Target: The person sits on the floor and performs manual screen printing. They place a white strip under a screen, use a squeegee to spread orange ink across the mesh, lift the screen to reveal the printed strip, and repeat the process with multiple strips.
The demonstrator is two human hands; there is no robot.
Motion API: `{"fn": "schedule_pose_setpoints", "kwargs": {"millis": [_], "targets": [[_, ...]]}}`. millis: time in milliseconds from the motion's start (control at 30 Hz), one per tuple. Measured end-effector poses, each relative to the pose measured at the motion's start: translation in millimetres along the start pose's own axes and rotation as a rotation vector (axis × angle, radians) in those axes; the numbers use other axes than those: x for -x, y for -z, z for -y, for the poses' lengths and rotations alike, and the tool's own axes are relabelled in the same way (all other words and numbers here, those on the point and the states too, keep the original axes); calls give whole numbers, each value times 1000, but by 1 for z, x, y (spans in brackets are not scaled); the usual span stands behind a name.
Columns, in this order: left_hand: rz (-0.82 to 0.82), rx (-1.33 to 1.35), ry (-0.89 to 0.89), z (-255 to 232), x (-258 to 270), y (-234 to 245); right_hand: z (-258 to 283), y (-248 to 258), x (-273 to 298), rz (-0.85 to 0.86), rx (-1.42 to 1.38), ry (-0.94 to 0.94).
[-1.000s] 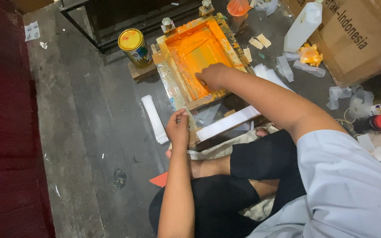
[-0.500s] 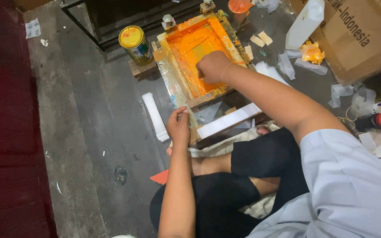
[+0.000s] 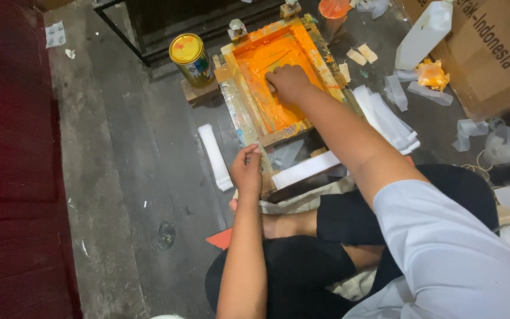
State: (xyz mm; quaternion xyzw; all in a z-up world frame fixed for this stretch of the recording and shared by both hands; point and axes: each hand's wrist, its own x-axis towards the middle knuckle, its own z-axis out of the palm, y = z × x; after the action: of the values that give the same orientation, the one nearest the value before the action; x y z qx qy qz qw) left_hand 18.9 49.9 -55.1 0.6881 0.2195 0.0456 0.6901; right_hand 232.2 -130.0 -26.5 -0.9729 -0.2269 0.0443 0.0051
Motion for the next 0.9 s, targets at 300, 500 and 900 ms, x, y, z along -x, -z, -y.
{"fn": "schedule_pose_setpoints", "kwargs": {"millis": [300, 500, 900], "targets": [[15, 20, 4, 0, 2, 1, 24, 91, 80, 387, -23, 82], [17, -2, -8, 0, 1, 1, 16, 89, 83, 517, -55, 77], [23, -115, 77, -15, 9, 0, -6, 29, -7, 56, -46, 24]]}}
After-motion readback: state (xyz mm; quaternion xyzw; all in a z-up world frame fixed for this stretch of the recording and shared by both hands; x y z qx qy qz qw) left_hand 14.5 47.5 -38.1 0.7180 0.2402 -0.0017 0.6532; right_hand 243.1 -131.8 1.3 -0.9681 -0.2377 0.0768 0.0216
